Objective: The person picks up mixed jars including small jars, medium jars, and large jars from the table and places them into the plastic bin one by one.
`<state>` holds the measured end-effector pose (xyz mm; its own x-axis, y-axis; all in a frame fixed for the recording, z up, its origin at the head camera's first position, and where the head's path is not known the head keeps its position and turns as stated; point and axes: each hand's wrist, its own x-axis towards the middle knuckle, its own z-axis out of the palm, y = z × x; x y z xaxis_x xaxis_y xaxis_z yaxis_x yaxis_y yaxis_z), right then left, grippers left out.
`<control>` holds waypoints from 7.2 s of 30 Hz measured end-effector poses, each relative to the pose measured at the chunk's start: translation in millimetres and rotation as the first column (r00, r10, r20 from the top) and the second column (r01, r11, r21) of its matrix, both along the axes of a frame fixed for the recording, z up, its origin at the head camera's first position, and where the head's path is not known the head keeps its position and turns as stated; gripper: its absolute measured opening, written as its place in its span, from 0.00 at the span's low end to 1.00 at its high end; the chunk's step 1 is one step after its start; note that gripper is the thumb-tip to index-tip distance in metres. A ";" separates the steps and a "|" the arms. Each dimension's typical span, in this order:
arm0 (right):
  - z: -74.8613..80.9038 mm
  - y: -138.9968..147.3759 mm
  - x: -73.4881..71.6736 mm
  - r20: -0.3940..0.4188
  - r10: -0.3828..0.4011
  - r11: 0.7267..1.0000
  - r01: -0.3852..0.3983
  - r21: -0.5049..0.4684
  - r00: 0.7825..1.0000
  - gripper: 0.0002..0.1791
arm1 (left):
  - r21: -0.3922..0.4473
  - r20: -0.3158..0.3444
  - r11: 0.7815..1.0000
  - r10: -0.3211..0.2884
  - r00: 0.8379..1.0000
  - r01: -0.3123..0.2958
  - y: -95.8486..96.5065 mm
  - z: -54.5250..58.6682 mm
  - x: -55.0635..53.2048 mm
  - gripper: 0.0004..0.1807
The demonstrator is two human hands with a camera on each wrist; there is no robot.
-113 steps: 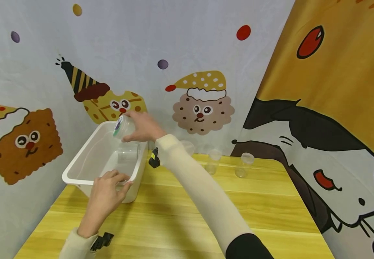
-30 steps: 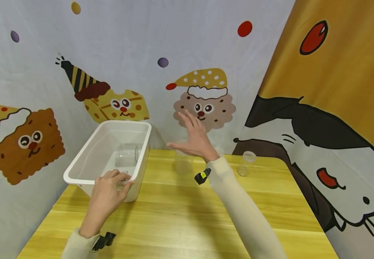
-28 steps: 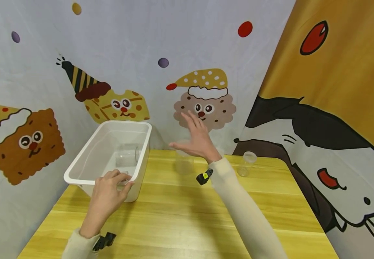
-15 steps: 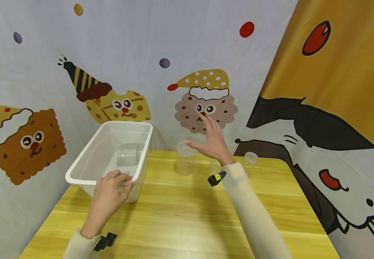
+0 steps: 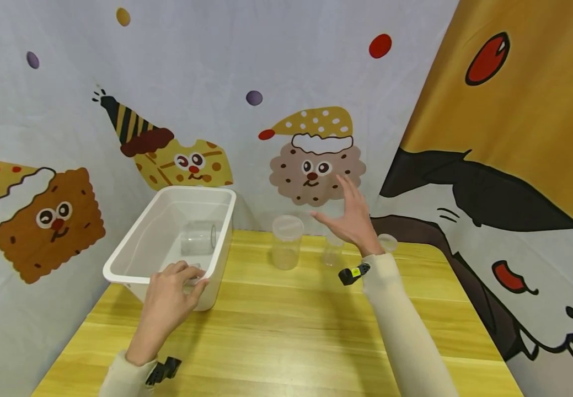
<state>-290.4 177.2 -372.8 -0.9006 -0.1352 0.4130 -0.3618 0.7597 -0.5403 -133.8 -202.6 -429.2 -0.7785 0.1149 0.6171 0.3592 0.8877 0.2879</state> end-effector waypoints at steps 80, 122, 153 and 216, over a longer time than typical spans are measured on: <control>-148.0 147.3 16.8 0.395 -0.144 0.842 0.322 -0.433 0.907 0.54 | 0.002 -0.003 1.000 0.005 1.000 -0.005 1.6 0.8 1.8 0.09; -156.0 147.4 24.8 0.361 -0.202 0.861 0.340 -0.377 0.911 0.46 | 0.013 -0.015 1.000 -0.003 1.000 0.003 0.9 0.2 1.2 0.09; -115.9 118.9 27.4 0.212 -0.167 0.903 0.235 -0.359 0.963 0.42 | -0.002 -0.010 1.000 -0.004 1.000 0.004 2.2 -0.3 0.6 0.09; -47.8 31.6 19.8 0.097 0.086 0.931 -0.046 -0.361 0.991 0.35 | -0.003 -0.032 1.000 0.000 1.000 -0.001 2.4 -2.0 0.4 0.09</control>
